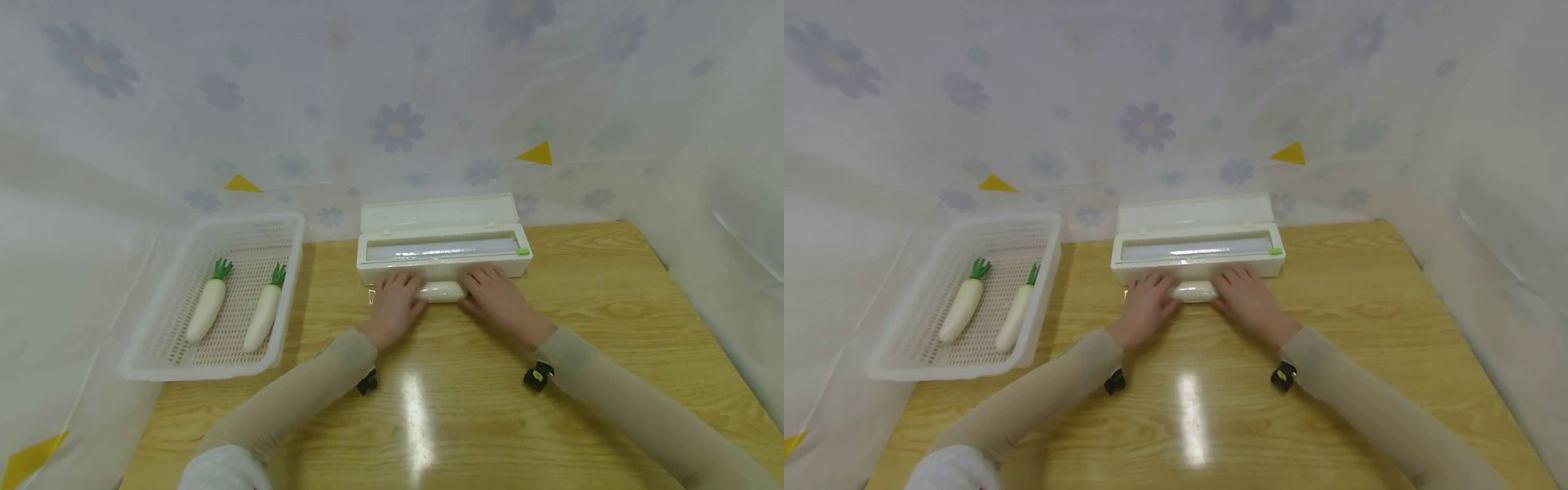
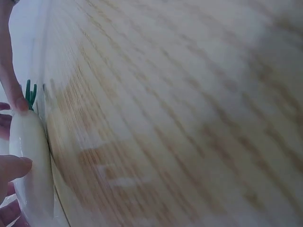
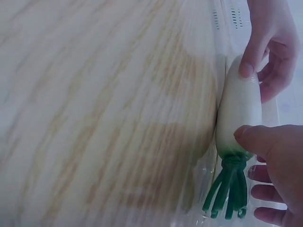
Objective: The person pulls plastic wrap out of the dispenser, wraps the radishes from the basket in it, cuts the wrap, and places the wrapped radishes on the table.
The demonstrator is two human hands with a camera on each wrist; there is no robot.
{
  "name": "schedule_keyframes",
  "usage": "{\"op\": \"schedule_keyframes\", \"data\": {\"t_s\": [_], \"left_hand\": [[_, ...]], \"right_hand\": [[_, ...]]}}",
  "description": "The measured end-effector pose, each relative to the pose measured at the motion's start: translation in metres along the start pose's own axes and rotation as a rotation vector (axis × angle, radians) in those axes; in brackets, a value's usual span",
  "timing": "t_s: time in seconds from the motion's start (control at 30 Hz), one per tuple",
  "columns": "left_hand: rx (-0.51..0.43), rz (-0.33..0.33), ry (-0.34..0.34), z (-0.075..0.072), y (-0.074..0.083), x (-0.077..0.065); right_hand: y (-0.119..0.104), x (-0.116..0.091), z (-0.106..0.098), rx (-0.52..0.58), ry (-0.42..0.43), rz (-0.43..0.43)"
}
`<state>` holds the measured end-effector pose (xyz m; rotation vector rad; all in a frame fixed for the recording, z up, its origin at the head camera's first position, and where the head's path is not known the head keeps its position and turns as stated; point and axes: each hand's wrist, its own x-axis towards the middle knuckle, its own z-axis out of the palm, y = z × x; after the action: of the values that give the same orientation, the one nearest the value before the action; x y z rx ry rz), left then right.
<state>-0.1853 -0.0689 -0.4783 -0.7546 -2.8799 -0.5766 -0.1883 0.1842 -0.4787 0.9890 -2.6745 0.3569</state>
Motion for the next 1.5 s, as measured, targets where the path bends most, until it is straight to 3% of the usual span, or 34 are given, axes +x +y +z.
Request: {"op": "schedule_keyframes", "data": {"t_s": [0.2, 0.4, 0.57, 0.8, 1.23, 1.5], "left_hand": [[-0.016, 0.012, -0.005, -0.001, 0.002, -0.002], [-0.012, 0.021, -0.027, -0.002, 0.004, -0.004], [-0.010, 0.010, -0.036, -0.001, 0.006, -0.006], [0.007, -0.009, -0.072, -0.004, 0.010, -0.007], [0.034, 0.005, -0.053, -0.002, 0.014, -0.012], [0.024, 0.044, -0.045, -0.006, 0.020, -0.007]], "right_hand": [[0.007, -0.007, -0.012, 0.042, 0.028, 0.035], [0.033, -0.013, -0.027, 0.010, 0.196, -0.040], [0.053, -0.019, -0.040, 0.049, 0.262, 0.013], [0.068, -0.031, -0.050, 0.105, 0.285, 0.104], [0.074, -0.038, -0.052, 0.094, 0.321, 0.133], [0.075, -0.039, -0.052, 0.204, 0.215, 0.273]]}}
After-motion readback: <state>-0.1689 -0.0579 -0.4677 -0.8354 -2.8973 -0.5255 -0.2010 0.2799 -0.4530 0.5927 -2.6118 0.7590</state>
